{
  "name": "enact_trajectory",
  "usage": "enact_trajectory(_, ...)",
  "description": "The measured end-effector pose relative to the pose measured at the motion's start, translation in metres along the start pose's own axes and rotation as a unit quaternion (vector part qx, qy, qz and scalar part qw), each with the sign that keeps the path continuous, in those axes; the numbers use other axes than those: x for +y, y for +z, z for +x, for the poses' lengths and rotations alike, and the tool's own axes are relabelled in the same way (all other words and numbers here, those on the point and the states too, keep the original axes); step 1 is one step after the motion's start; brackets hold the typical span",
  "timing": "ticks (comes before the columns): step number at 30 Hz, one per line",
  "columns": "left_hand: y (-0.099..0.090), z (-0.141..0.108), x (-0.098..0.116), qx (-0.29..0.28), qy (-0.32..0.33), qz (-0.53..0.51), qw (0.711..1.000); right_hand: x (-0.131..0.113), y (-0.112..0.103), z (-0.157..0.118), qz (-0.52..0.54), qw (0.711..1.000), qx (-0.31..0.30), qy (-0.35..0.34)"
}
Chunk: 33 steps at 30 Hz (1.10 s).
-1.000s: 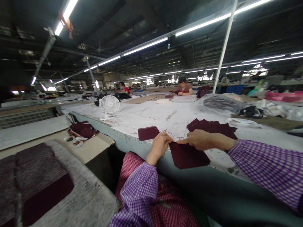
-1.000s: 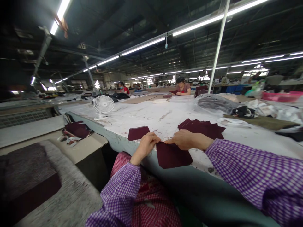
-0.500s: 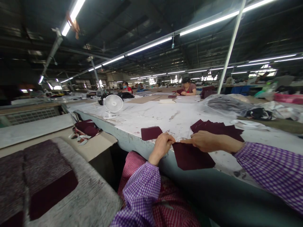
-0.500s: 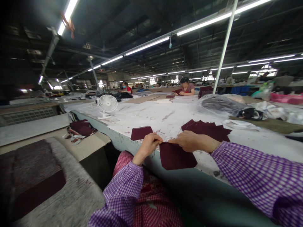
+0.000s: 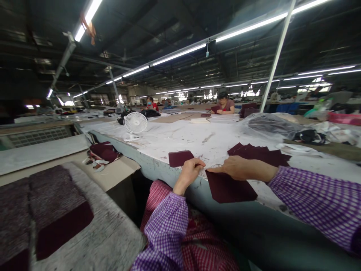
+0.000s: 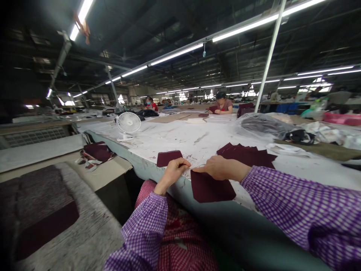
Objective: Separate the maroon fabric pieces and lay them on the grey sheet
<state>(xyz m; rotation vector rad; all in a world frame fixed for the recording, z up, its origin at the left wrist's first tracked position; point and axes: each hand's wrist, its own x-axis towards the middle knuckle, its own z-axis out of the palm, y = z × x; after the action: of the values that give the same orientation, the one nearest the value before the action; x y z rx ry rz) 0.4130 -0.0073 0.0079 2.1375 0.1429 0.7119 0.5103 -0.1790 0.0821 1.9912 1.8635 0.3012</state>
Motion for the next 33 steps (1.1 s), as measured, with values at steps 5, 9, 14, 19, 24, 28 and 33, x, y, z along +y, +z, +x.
enact_trajectory(5, -0.006, -0.001, -0.010, 0.089, 0.029, 0.139, 0.986, -0.011, 0.003, -0.006, -0.061, 0.998, 0.013, 0.027)
enact_trajectory(9, -0.028, -0.005, -0.031, 0.093, -0.015, 0.228, 0.969, 0.002, 0.013, -0.010, 0.018, 0.995, 0.032, 0.097)
enact_trajectory(14, -0.060, -0.013, -0.051, -0.022, -0.005, 0.131, 0.991, 0.030, 0.029, -0.008, 0.326, 0.942, 0.029, 0.075)
enact_trajectory(19, -0.076, -0.021, -0.060, -0.058, 0.019, 0.037, 0.997, 0.079, 0.040, -0.023, 0.445, 0.886, 0.083, 0.099)
enact_trajectory(24, -0.067, -0.022, -0.057, 0.023, 0.015, 0.039, 0.999, 0.150, 0.065, -0.063, 0.323, 0.878, 0.173, 0.309)
enact_trajectory(28, -0.055, -0.021, -0.036, 0.041, 0.026, 0.041, 0.998, 0.174, 0.099, -0.080, 0.205, 0.872, 0.147, 0.419)
enact_trajectory(33, -0.033, -0.021, -0.001, 0.061, 0.024, 0.033, 0.997, 0.161, 0.106, -0.065, 0.118, 0.901, 0.166, 0.383)
